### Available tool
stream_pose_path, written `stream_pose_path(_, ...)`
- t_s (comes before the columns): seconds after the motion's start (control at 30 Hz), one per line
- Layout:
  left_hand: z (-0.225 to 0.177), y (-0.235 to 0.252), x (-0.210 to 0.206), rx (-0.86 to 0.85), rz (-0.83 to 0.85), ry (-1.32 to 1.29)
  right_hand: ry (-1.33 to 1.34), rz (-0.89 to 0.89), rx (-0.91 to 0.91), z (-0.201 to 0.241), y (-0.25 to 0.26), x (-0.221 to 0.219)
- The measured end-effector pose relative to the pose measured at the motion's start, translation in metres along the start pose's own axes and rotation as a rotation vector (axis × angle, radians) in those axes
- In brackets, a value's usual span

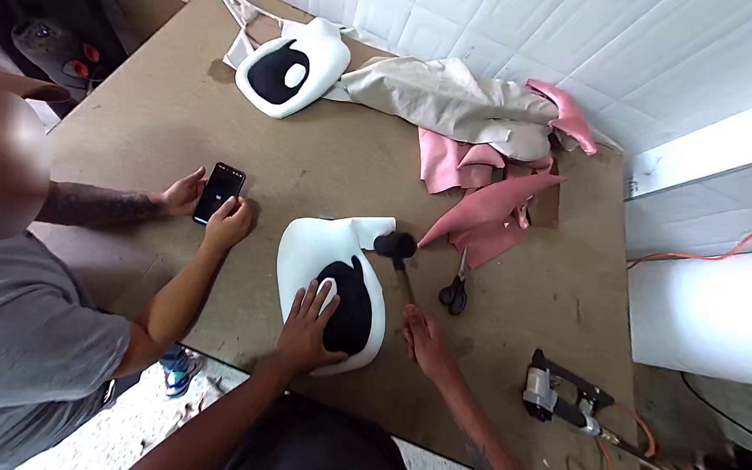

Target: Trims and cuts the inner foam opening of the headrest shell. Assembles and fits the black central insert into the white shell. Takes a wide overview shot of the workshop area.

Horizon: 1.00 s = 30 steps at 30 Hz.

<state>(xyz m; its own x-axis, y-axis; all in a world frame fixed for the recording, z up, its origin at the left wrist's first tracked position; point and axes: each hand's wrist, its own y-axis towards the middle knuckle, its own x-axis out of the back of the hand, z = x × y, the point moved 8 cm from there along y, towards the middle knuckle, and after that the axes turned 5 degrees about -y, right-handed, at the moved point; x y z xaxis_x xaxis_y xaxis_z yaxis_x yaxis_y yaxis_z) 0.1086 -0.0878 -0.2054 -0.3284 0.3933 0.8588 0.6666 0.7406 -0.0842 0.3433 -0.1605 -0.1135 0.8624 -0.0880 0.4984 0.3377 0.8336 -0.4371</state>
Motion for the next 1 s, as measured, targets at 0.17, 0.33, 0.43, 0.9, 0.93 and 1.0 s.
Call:
stream_pose_path(0.17, 0.003, 0.008, 0.001, 0.020, 0.030, 0.043, 0.320, -0.260, 0.408, 0.099, -0.014, 0.036)
stream_pose_path(0.33, 0.002, 0.003, -0.004, -0.005, 0.004, 0.028, -0.310, 0.053, 0.007, -0.062, 0.037, -0.036)
stream_pose_path(0.43, 0.006, 0.014, 0.003, -0.028, -0.067, 0.016, -0.200, 0.073, 0.052, 0.012, 0.051, -0.003)
stream_pose_path(0.9, -0.003, -0.023, -0.003, -0.014, -0.066, -0.089, -0.217, 0.092, -0.086, -0.051, 0.040, -0.024)
stream_pose_path(0.93, -0.008, -0.042, -0.007, -0.023, -0.109, -0.097, -0.113, 0.069, -0.017, -0.027, 0.032, -0.017)
stream_pose_path(1.0, 0.001, -0.052, -0.003, -0.028, -0.152, -0.046, 0.119, 0.013, 0.215, 0.050, 0.024, 0.000)
